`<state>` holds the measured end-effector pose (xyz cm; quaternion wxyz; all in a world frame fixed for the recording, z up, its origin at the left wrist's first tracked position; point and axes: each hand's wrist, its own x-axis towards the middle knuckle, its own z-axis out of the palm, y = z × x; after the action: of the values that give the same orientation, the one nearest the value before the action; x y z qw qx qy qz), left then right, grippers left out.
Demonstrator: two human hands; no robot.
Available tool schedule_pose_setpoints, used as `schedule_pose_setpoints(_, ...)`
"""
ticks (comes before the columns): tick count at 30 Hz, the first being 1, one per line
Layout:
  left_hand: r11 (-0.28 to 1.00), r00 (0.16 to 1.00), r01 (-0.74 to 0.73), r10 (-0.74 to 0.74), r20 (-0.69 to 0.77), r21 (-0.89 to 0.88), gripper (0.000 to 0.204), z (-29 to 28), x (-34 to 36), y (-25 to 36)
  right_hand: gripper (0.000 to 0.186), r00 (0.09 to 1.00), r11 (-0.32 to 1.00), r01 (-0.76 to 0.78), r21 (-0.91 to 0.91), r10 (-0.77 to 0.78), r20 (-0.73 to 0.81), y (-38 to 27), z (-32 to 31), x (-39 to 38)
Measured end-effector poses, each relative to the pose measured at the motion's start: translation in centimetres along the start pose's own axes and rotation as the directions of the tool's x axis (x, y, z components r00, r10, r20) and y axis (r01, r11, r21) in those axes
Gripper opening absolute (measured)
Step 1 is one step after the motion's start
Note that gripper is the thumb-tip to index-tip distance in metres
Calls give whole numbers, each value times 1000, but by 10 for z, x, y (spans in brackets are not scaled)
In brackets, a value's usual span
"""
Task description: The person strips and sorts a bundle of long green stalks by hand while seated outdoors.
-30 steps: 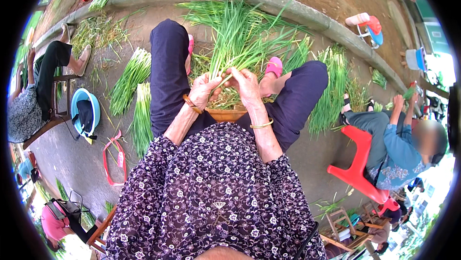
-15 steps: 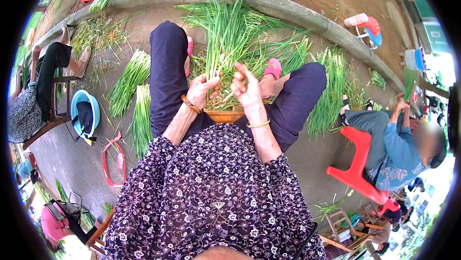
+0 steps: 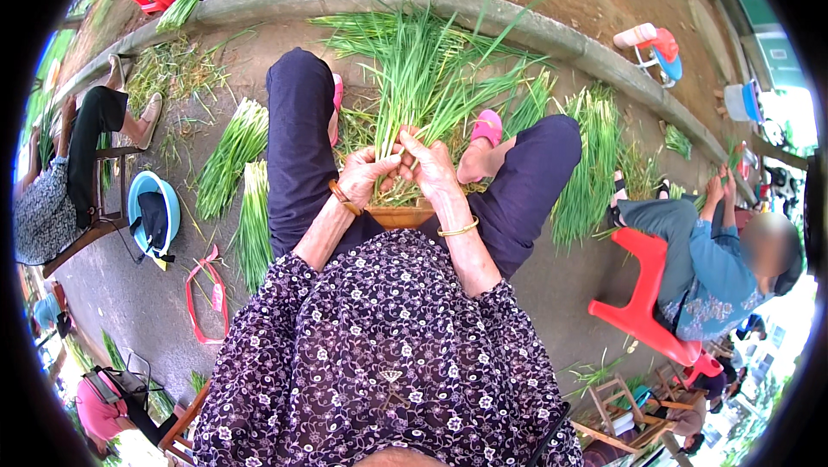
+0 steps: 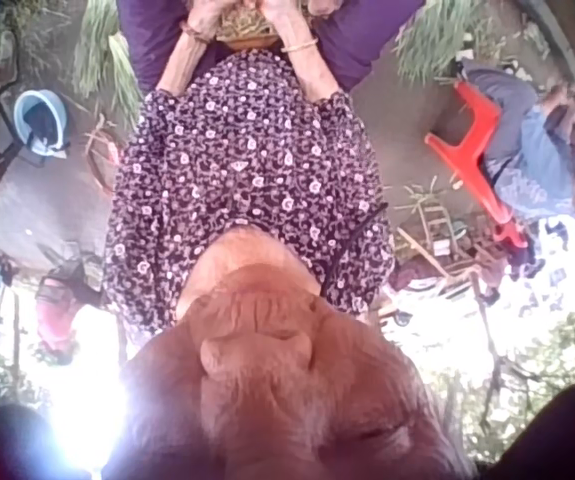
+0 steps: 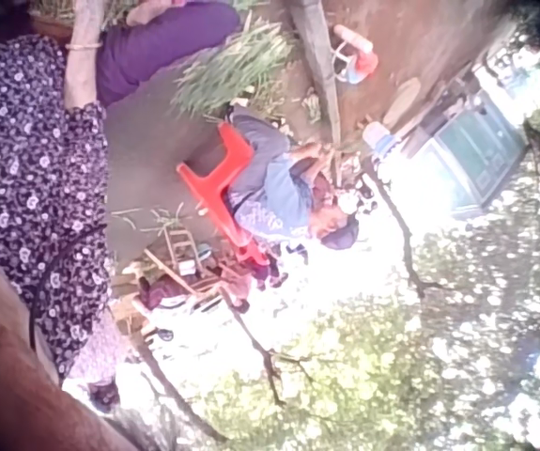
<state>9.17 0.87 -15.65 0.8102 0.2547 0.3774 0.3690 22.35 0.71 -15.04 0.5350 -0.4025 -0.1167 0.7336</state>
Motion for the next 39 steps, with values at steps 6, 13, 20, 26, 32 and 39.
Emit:
schedule_pose_setpoints(6, 999, 998, 30, -28, -47, 42, 19, -2, 1, -2, 19, 998, 1000, -17, 2, 17, -54, 0, -5, 2)
schedule_pose_setpoints(13, 995, 986, 31, -46, -160, -92, 18, -9, 4, 0, 15, 982, 973, 97, 211, -60, -177, -10, -29, 10)
schedule_pose_setpoints(20, 998, 991, 55, -59, -117, -35, 30, -10, 0, 11, 16, 971, 969, 199, 145, -175, -166, -18, -20, 3)
schedule_pose_setpoints(26, 991, 992, 93, -85, -92, 96, 32, -3, 0, 13, 17, 1000, 941, -8, 338, 11, -9, -9, -30, 8)
schedule_pose_setpoints(32, 971, 1000, -10, 9, 3, 239, 29, 5, -4, 10, 17, 994, 992, -3, 126, 17, -104, 1, -12, 8)
schedule_pose_setpoints(39, 969, 999, 29, -19, -43, 244, 24, 0, 1, 2, 18, 989, 993, -106, 59, 111, -95, 4, -8, 4)
